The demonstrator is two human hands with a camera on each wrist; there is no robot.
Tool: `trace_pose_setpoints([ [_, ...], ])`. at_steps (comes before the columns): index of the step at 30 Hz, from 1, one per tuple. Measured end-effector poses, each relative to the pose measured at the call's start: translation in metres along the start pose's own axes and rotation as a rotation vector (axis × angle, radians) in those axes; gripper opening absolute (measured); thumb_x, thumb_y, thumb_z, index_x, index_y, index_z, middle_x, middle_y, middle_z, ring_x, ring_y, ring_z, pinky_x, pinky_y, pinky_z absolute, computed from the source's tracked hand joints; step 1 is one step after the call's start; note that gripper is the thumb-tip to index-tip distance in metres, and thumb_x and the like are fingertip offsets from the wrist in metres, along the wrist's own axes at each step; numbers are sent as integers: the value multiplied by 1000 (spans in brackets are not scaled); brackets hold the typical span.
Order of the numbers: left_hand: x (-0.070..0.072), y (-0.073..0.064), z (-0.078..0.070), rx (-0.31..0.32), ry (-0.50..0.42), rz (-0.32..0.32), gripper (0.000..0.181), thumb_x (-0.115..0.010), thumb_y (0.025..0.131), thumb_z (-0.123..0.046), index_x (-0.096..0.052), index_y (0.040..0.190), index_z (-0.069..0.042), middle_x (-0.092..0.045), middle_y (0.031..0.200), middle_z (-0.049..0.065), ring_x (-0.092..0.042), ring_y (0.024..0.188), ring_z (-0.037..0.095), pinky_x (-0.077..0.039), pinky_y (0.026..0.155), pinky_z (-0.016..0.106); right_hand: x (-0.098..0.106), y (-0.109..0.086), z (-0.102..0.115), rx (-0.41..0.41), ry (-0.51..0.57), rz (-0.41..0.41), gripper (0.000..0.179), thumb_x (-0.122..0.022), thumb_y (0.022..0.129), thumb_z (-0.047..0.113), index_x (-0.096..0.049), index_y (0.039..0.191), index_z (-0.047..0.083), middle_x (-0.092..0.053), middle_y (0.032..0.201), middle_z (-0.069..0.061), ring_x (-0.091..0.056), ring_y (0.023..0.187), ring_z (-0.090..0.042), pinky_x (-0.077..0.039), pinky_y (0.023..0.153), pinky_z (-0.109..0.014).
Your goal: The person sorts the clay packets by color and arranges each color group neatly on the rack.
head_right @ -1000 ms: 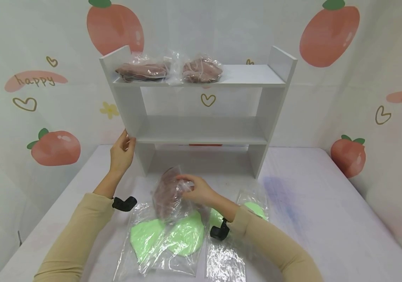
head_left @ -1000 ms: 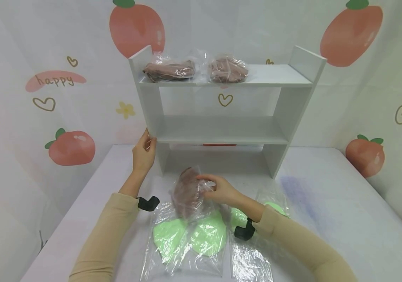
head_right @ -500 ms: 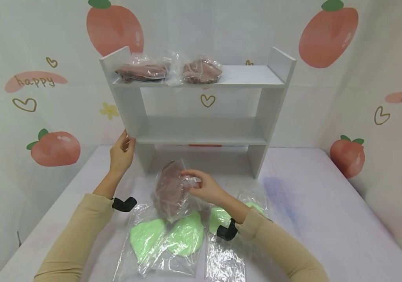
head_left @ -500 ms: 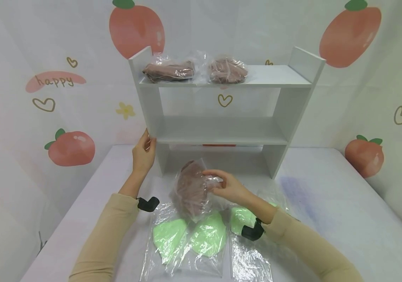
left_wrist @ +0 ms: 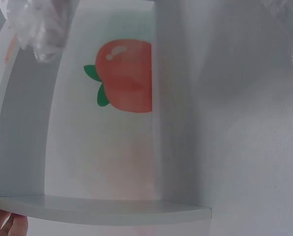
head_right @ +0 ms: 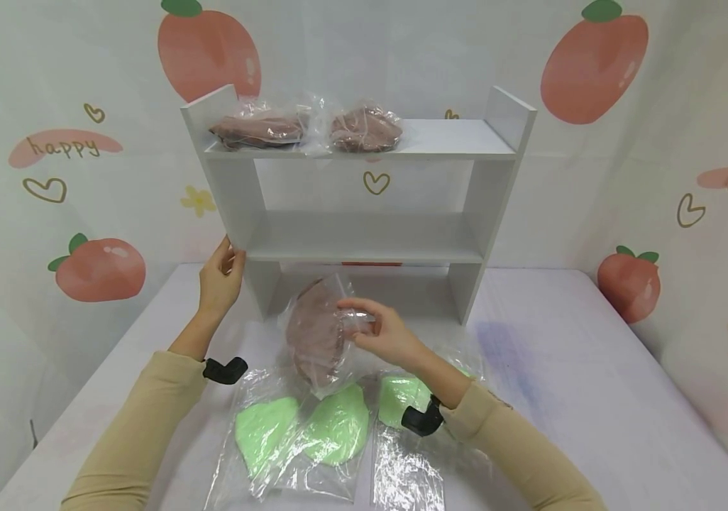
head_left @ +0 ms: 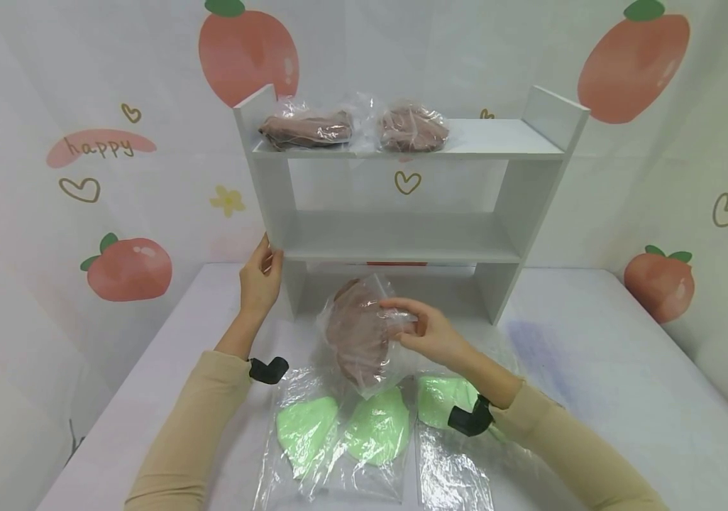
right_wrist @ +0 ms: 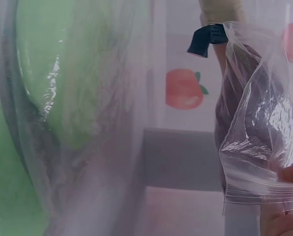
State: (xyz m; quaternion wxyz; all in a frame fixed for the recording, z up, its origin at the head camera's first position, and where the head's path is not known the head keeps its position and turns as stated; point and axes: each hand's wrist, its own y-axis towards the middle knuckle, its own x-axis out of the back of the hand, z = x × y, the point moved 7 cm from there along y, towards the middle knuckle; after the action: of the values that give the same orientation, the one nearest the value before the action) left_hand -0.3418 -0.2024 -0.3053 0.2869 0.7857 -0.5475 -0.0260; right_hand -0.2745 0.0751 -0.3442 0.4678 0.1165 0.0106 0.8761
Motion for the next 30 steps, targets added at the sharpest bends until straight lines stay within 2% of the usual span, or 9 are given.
trace_pose_setpoints([
  [9,0,0,-1,-14,6,-5,47,-49,95,-9,-40,141,-9,-56,126,27,-58,115,39,-51,96,42,7,-6,18,56,24,-18,57,-47,82,-12,-39,138,0,-36,146,-17,-64,96,-4,-37,54,-10],
  [16,0,0,-2,-26,-3,9,47,-48,96,-9,-39,142,-10,-54,131,25,-57,116,39,-51,96,42,16,-12,33,100,35,-58,55,-49,81,-12,-40,135,-5,-49,129,13,-65,94,-4,-44,61,-9],
  [19,0,0,-2,-24,0,12,47,-47,96,-9,-39,142,-10,-54,131,25,-57,115,39,-51,96,42,21,-15,39,121,13,-71,54,-49,81,-12,-41,134,-5,-50,127,16,-65,93,-4,-44,60,-9],
  [23,0,0,-2,-23,5,11,47,-48,96,-9,-39,142,-10,-54,130,25,-58,115,38,-51,95,42,26,-20,46,157,-2,-92,52,-50,81,-12,-51,129,6,-51,128,14,-66,90,-4,-46,61,-9],
  [27,0,0,-2,-22,4,7,47,-49,96,-9,-40,142,-10,-55,129,25,-58,115,38,-51,95,41,32,-25,55,222,6,-117,54,-51,81,-13,-57,121,22,-54,125,11,-62,78,-1,-47,61,-9],
  [30,0,0,-2,-17,2,7,47,-49,96,-10,-40,142,-9,-56,127,26,-58,115,38,-52,96,41,36,-28,63,275,17,-141,56,-51,81,-15,-59,117,26,-55,121,12,-58,71,-1,-46,60,-9],
])
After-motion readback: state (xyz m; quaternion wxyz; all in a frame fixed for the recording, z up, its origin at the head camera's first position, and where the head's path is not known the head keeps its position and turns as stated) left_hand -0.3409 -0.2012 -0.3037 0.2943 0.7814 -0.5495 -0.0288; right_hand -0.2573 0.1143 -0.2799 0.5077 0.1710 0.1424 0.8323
